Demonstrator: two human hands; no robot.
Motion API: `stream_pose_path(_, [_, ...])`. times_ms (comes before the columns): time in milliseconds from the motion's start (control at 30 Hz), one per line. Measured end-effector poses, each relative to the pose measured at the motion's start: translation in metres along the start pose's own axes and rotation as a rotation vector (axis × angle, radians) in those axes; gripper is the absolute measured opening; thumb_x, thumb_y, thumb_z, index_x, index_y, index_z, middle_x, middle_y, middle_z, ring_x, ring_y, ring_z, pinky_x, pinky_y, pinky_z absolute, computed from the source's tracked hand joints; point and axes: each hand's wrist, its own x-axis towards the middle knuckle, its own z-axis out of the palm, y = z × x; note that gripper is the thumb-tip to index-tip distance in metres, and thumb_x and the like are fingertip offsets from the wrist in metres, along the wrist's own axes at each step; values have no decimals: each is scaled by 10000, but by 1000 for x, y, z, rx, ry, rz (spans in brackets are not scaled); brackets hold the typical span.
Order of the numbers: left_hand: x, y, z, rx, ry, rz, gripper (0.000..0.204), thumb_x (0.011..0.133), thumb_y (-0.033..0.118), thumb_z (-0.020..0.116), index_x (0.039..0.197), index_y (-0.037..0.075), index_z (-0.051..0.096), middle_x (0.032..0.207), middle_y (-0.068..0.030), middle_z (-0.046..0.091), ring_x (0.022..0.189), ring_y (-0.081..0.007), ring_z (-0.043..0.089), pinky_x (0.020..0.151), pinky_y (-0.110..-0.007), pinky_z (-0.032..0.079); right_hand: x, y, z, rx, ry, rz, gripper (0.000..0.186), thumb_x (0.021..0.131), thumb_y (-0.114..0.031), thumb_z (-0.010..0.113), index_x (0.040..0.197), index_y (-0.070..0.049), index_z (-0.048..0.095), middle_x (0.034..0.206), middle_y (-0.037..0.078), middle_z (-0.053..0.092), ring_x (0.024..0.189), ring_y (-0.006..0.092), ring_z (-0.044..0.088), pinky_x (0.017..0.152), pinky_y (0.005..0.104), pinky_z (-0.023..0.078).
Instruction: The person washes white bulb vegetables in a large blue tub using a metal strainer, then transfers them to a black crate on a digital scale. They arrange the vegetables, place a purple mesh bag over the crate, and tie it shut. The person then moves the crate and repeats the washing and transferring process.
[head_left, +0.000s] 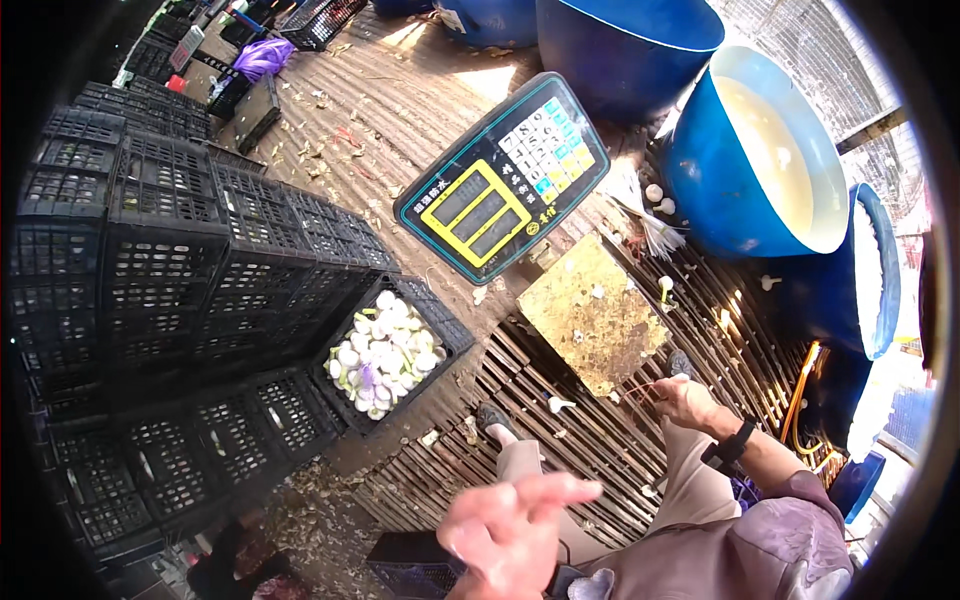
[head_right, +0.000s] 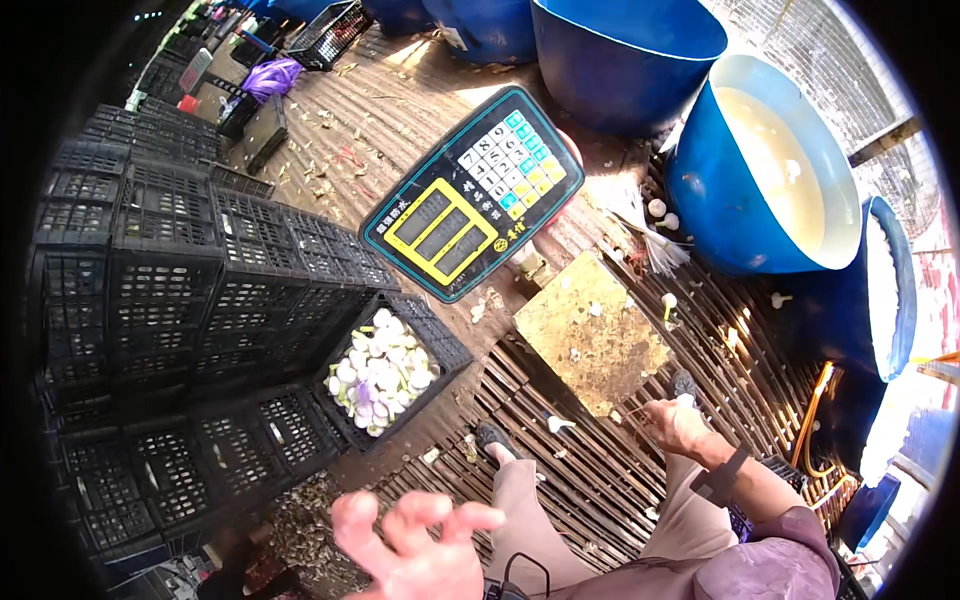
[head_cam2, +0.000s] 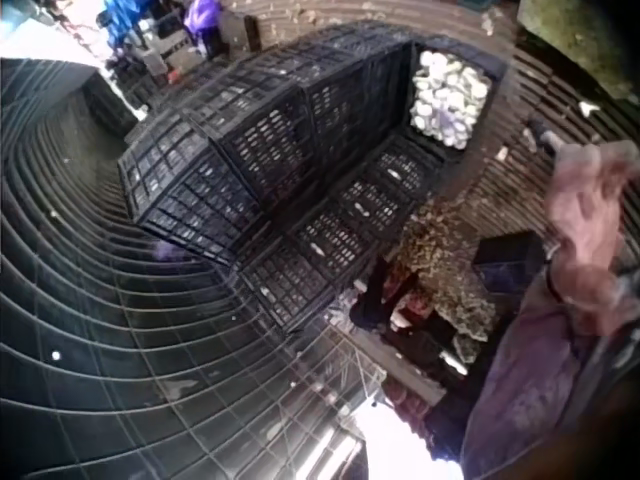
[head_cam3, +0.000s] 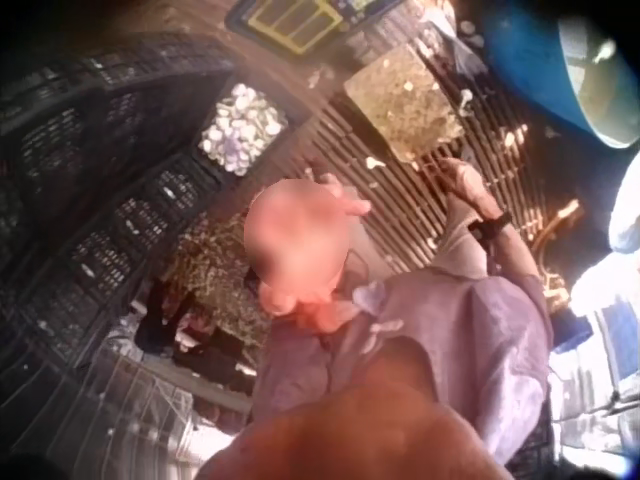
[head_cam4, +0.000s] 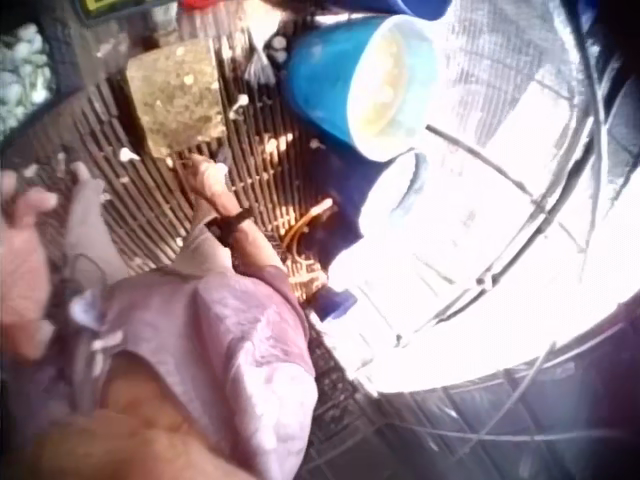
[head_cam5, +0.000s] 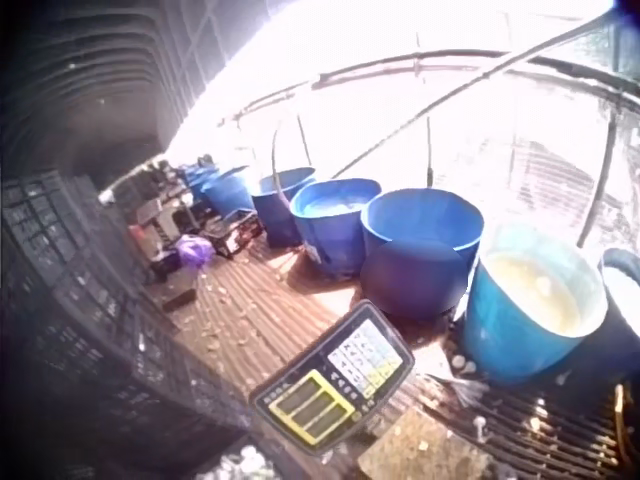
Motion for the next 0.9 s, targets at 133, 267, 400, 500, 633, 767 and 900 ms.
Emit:
stream_pose_path(133, [-14,-1,72,73,-473,272,612,823,72,604,1253,489,480,1396,-180,267,1115,-485,436,852,-571,452,-10,7,-50,46,36,-85,300,748,-150,608,1026,-49,564,847,147,630,839,343,611,714,415,511])
stream_pose_path(267, [-27,-34,158,19,-637,241,616,816,12,556,1207,487,525,1363,-168,279,1110,-493,431,844,-583,446,-27,60,-96,47,182,-177,293,752,-171,623,1027,-84,571,788,147,614,755,354,607,655,443,506])
stream_pose_path(400, [-44,-63,250,-164,-776,89,520,793,-23,542,1110,382,620,1357,-157,282,1123,-487,409,852,-601,425,-74,112,-137,-8,274,-152,180,731,-146,576,878,-51,531,759,161,587,688,345,600,568,452,498])
stream_pose_path(500, [-64,-72,309,-160,-1011,-295,394,797,35,589,1072,308,656,1401,-139,262,1189,-489,354,881,-617,402,-145,169,-128,29,433,12,111,742,-117,537,833,-53,538,656,148,576,596,331,603,493,433,480])
stream_pose_path(633, [-86,-83,325,-28,-1134,-445,235,855,236,632,1088,221,605,1407,-137,323,1271,-392,339,934,-550,401,-245,177,-116,247,412,434,156,762,-129,504,806,-17,604,704,201,627,682,384,631,568,487,496])
stream_pose_path(767, [-128,-97,321,200,-1149,-390,339,859,322,610,1034,40,543,1295,-251,417,1156,-379,485,908,-442,458,-342,151,-14,485,487,717,204,706,-96,541,875,-20,624,745,196,637,748,383,633,631,479,497])
stream_pose_path(900, [-169,-91,298,460,-1171,-568,138,894,121,501,987,24,530,1144,-219,533,1006,-328,564,839,-391,488,-396,84,95,649,408,908,208,678,-90,567,870,-31,623,740,152,639,745,371,628,600,469,479])
